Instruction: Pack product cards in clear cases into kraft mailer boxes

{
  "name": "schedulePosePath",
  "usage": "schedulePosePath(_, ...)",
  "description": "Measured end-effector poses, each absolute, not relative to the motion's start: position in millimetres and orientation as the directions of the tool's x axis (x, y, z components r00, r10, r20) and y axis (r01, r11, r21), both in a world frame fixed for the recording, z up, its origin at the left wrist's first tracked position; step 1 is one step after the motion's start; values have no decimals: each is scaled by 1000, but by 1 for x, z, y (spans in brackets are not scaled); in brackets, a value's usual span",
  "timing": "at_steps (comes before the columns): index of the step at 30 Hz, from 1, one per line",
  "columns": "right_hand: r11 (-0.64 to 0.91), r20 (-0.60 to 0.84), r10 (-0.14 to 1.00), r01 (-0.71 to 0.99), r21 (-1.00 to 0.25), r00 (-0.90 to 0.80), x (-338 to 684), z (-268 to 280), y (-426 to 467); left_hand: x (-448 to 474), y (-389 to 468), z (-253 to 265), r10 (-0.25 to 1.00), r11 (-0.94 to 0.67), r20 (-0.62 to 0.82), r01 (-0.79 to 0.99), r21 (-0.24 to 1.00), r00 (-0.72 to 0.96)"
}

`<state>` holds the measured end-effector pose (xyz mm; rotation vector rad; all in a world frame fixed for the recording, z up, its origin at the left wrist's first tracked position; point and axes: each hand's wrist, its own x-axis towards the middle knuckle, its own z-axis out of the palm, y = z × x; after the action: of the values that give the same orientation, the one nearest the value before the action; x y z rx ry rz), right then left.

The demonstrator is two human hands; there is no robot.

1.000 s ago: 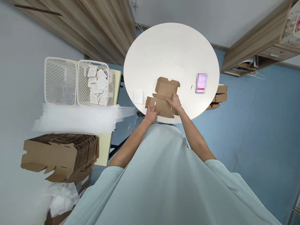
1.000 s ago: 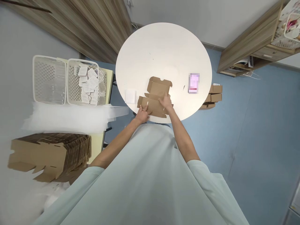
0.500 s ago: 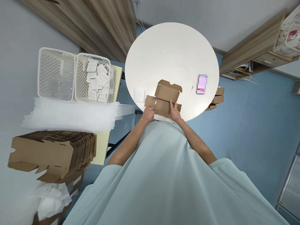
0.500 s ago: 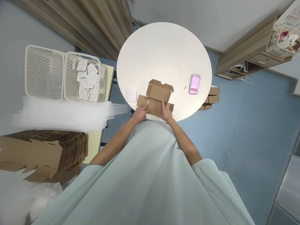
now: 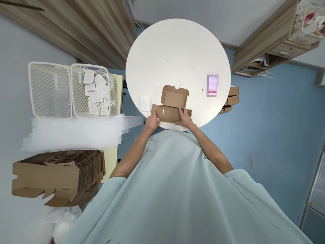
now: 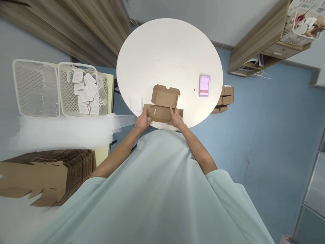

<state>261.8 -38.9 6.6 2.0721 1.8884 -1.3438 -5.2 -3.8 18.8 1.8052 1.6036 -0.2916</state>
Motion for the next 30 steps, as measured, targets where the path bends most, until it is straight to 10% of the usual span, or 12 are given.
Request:
schedulePosePath(21, -312, -618, 780, 798, -516, -95, 266, 10, -26, 24, 11, 37, 802, -57, -560, 959, 277, 209)
schedulePosePath(30, -269, -602, 789, 812, -518, -123, 266, 7, -26, 0, 7, 35, 848, 171, -529, 958, 230, -24)
